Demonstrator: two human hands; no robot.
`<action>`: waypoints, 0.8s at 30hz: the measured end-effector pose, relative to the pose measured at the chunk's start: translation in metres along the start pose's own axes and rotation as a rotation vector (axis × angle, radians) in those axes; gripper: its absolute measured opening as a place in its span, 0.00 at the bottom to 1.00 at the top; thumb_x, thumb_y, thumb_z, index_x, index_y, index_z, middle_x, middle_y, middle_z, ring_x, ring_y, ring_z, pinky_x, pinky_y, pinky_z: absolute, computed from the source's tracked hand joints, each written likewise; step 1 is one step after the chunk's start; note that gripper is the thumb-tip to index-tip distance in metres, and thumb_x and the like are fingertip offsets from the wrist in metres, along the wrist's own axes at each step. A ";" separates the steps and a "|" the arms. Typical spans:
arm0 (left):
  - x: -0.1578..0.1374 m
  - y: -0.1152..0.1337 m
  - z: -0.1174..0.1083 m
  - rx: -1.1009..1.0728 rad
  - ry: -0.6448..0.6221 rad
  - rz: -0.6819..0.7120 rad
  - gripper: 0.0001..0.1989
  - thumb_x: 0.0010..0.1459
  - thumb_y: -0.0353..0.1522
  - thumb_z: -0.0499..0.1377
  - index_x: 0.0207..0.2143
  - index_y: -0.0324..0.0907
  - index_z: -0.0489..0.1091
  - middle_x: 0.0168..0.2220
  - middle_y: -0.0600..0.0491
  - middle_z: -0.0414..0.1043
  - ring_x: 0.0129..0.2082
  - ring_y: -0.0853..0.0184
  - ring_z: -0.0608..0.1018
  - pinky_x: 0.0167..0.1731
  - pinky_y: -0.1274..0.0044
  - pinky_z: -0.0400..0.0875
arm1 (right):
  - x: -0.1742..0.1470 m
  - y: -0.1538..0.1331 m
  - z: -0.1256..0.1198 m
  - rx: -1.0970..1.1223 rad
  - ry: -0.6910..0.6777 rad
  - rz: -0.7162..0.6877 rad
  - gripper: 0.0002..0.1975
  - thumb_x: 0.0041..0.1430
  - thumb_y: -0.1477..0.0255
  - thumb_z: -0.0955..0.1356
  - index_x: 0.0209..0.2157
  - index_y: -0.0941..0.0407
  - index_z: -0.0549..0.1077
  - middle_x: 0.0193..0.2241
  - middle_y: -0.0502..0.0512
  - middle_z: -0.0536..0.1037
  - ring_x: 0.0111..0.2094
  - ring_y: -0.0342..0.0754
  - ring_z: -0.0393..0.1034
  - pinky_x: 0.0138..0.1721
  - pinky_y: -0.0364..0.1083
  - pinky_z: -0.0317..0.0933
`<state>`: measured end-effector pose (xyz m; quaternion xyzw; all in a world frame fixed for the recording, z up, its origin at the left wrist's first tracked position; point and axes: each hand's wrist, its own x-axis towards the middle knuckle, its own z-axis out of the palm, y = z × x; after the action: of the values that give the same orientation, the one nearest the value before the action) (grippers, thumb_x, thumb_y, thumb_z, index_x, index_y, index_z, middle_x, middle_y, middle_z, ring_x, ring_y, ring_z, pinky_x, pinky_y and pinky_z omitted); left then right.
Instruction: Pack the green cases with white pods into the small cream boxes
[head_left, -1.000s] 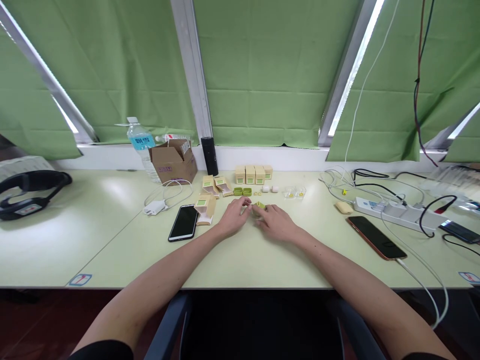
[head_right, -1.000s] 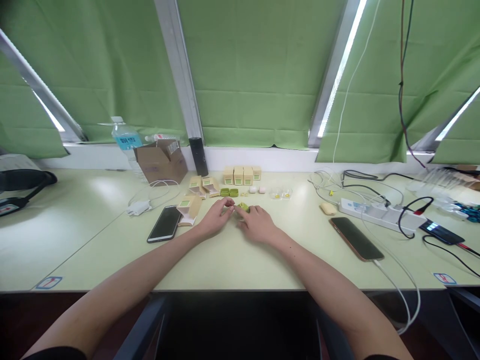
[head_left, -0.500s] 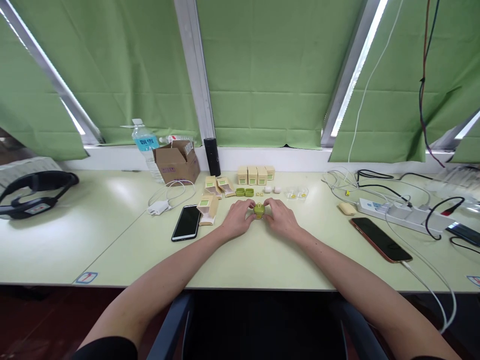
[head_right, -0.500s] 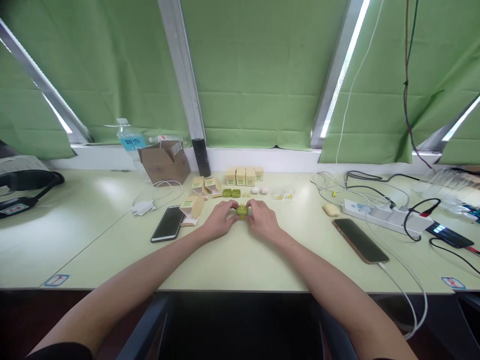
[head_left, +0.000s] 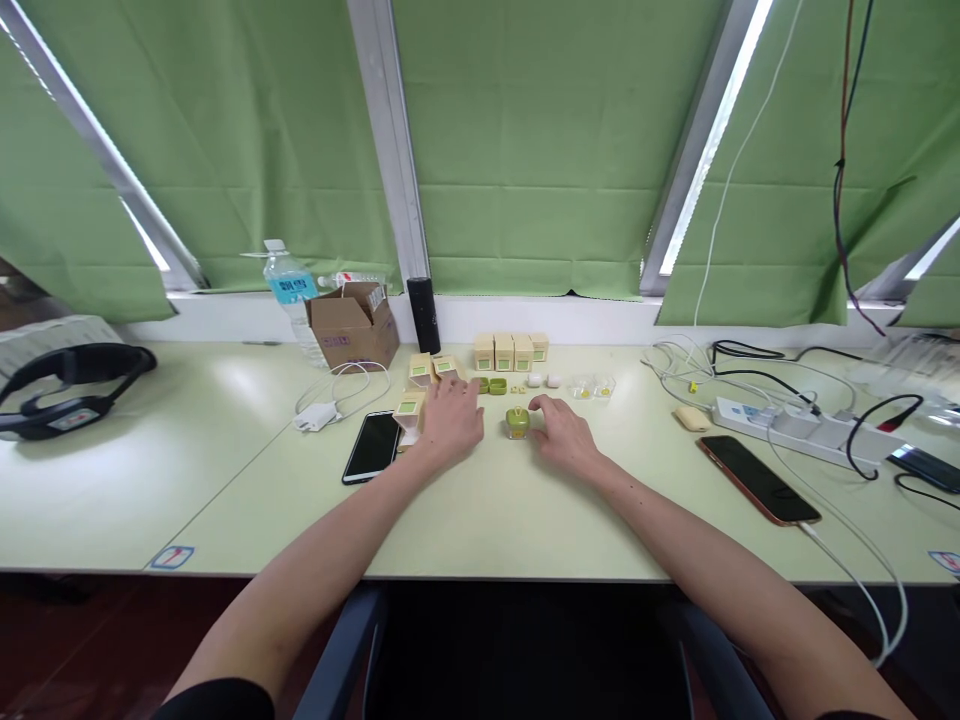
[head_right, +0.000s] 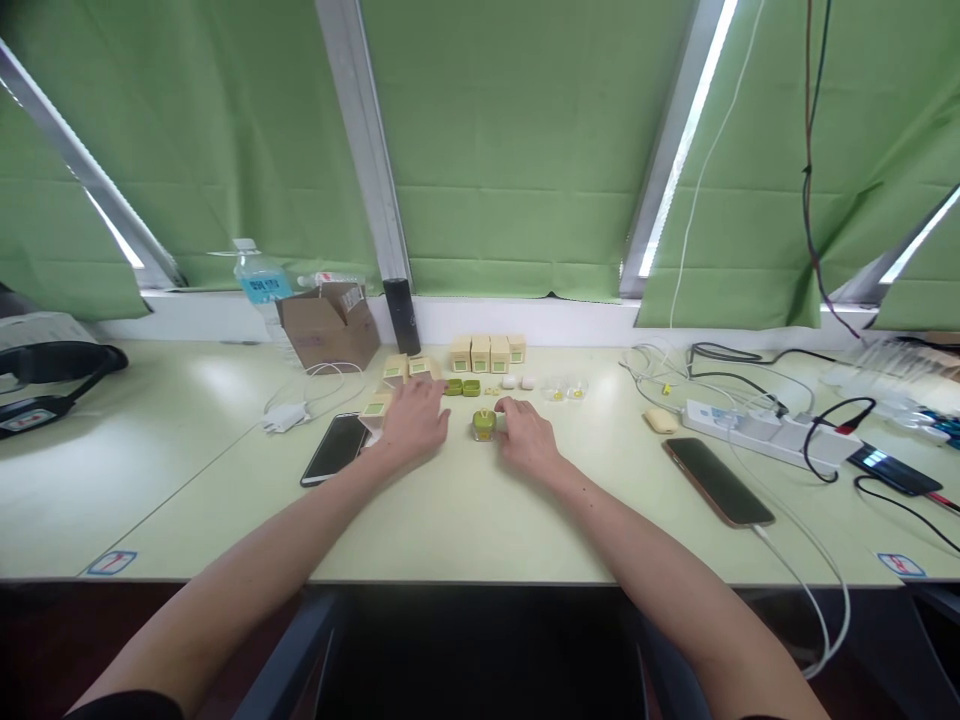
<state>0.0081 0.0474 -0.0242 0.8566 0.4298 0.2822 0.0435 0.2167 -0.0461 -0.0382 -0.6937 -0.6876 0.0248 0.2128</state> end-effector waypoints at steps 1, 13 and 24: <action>0.004 -0.005 -0.008 0.116 0.028 -0.043 0.22 0.59 0.32 0.61 0.56 0.38 0.69 0.55 0.33 0.71 0.62 0.36 0.66 0.62 0.50 0.53 | 0.000 -0.001 -0.001 0.005 0.007 0.008 0.18 0.64 0.77 0.67 0.54 0.52 0.65 0.57 0.61 0.75 0.58 0.58 0.67 0.41 0.50 0.63; 0.020 -0.029 -0.054 0.494 -0.419 -0.447 0.33 0.62 0.41 0.60 0.65 0.38 0.57 0.61 0.28 0.63 0.55 0.43 0.77 0.48 0.61 0.71 | -0.003 -0.001 0.006 0.015 0.151 -0.062 0.20 0.65 0.74 0.67 0.57 0.52 0.65 0.59 0.62 0.73 0.62 0.59 0.64 0.43 0.54 0.70; 0.001 0.029 -0.050 0.433 -0.081 -0.040 0.19 0.66 0.27 0.50 0.58 0.37 0.59 0.55 0.33 0.65 0.40 0.52 0.81 0.32 0.67 0.74 | -0.006 -0.005 0.010 0.246 0.435 -0.391 0.28 0.63 0.78 0.65 0.64 0.48 0.65 0.57 0.64 0.60 0.56 0.61 0.65 0.53 0.64 0.72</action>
<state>0.0028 0.0218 0.0270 0.8478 0.4953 0.1479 -0.1186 0.2086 -0.0493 -0.0474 -0.5062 -0.7382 -0.0826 0.4381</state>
